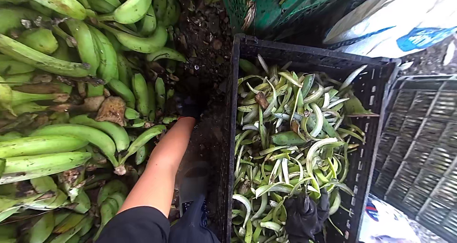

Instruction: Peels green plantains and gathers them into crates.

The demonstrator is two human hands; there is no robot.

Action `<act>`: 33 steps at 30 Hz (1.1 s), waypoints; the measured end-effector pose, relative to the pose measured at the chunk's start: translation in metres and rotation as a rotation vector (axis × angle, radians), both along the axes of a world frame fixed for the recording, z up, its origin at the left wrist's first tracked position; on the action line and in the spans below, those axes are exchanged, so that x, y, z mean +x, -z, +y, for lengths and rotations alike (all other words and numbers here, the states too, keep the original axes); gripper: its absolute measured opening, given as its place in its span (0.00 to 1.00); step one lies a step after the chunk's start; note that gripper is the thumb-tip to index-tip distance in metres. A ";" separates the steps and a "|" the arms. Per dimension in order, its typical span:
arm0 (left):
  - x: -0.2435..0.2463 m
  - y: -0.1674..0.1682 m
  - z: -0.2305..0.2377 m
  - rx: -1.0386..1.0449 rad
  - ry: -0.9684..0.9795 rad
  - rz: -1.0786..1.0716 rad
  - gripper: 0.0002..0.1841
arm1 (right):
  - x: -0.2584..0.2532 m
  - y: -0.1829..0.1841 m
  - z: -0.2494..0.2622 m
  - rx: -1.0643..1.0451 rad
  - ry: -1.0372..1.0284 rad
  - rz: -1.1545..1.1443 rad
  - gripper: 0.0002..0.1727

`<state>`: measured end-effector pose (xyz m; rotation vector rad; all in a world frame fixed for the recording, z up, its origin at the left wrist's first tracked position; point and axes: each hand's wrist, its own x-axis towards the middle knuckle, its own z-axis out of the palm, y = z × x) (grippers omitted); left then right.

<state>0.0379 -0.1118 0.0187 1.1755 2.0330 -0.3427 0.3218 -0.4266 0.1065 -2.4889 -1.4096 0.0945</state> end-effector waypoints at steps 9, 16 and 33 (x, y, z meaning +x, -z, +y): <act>-0.043 0.070 -0.012 0.155 0.298 0.087 0.37 | 0.003 0.003 -0.003 0.033 -0.013 0.007 0.35; -0.048 -0.009 -0.020 -0.082 0.444 0.071 0.30 | 0.001 -0.002 0.001 -0.008 -0.015 0.005 0.34; -0.060 0.008 -0.003 -0.213 0.599 0.105 0.25 | 0.004 0.000 0.000 -0.046 0.042 0.046 0.34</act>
